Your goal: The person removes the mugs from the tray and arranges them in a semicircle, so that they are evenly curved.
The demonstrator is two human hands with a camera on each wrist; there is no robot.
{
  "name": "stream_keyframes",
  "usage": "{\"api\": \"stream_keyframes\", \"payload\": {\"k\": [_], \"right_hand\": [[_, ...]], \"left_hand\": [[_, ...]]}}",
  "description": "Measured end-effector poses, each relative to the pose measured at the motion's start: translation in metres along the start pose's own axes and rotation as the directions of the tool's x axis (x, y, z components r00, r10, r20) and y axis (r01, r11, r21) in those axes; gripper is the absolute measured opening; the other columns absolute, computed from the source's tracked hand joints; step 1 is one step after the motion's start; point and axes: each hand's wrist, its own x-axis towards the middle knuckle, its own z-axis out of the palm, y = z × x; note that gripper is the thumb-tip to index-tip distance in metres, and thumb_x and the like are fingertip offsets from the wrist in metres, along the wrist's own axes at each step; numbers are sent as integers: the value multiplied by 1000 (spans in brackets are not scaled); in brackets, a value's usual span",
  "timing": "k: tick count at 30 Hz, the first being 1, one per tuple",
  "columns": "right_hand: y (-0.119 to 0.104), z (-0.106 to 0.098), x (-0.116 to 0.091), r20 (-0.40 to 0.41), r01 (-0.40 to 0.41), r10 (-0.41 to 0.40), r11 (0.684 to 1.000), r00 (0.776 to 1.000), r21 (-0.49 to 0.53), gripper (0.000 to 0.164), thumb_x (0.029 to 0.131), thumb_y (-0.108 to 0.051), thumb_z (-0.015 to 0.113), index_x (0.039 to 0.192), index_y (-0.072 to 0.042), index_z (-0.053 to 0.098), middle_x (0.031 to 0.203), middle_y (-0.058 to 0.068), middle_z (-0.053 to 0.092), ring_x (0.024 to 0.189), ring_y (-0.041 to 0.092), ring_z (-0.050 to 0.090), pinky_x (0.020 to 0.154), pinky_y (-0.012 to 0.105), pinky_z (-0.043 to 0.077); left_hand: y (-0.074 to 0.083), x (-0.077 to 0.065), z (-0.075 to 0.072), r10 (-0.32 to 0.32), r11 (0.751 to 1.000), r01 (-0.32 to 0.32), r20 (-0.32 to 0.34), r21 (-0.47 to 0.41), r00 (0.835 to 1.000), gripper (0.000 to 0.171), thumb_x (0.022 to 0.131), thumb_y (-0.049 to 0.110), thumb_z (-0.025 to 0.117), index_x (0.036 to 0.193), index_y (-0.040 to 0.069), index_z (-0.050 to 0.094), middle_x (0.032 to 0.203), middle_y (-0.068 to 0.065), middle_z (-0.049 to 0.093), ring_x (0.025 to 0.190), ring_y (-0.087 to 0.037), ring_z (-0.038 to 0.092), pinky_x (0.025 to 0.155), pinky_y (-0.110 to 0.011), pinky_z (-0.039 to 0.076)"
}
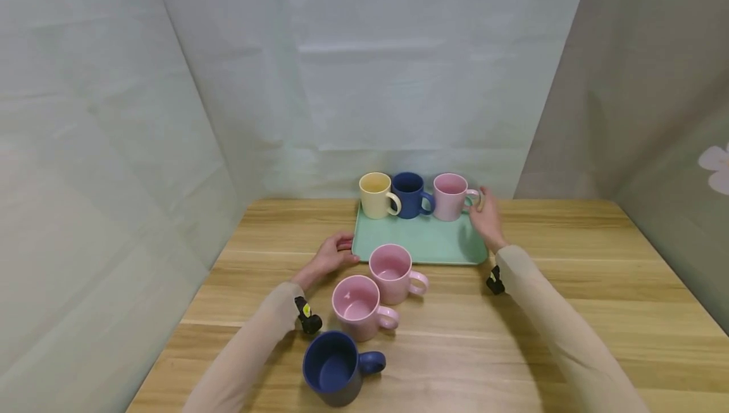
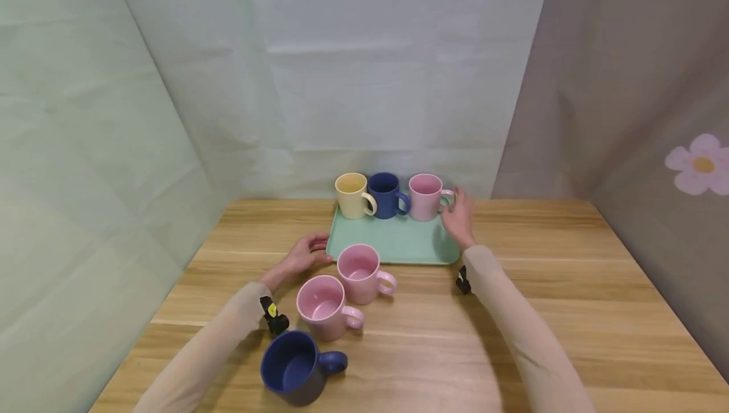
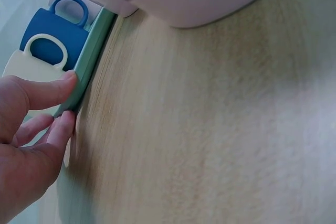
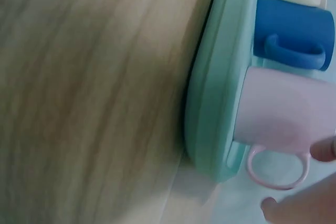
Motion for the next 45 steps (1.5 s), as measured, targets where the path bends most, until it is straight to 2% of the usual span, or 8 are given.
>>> {"api": "stream_keyframes", "payload": {"k": [5,9,12,18,26,31,36,45], "right_hand": [[4,-6,3,84,2,-4,1000,996,27,60,98,-5,42,150,7,14,156,28,20,147,40,16,123,52,15],[4,-10,2,55,24,-26,999,998,33,45,99,-5,41,142,9,34,146,30,38,138,40,34,117,52,31],[3,-12,0,24,39,-38,999,999,-13,34,100,-7,44,128,11,48,126,29,53,114,33,50,93,34,50],[6,-16,-6,-35,95,-97,993,995,-68,25,97,-8,53,109,13,61,99,27,62,81,18,52,60,11,42],[12,-17,-13,-100,100,-106,993,989,-61,24,95,-12,60,109,6,68,101,23,68,80,12,54,61,9,44],[-1,-24,-22,-96,67,-68,998,993,-6,29,96,-16,59,113,6,66,105,24,67,85,16,56,62,8,45],[-10,-33,-34,-85,110,-111,994,990,-27,28,95,-15,61,109,9,66,103,27,68,80,10,56,61,6,45],[-11,-47,-70,34,157,-155,987,987,-45,26,93,-14,63,107,9,67,99,25,68,76,8,58,62,11,50]], "left_hand": [[2,0,2,0,1000,0,-4,-10,1000,61,82,-5,69,137,-9,42,137,-29,49,126,-41,50,107,-44,47],[2,1,3,-12,1000,12,-8,-16,1000,62,82,-4,69,138,-7,43,138,-27,49,127,-40,50,107,-44,46],[2,2,2,-16,1000,15,-7,-20,1000,62,82,-3,69,138,-5,43,139,-27,49,127,-40,50,108,-44,46],[1,2,1,-35,999,35,-3,-14,999,61,84,-2,69,139,-4,43,140,-26,48,128,-39,49,109,-45,45],[3,-1,2,-21,1000,21,0,-3,1000,61,83,-4,68,138,-5,42,139,-27,49,127,-39,50,108,-44,46],[3,0,1,-17,1000,17,-7,-3,1000,61,82,-5,69,137,-6,43,137,-27,50,126,-39,51,107,-43,47],[0,3,0,-13,1000,13,-11,14,1000,61,83,-4,68,138,-7,42,137,-29,49,126,-40,51,107,-43,47],[1,1,1,-29,999,29,-9,16,1000,60,83,-5,67,138,-7,42,139,-28,49,127,-40,50,108,-44,46]]}}
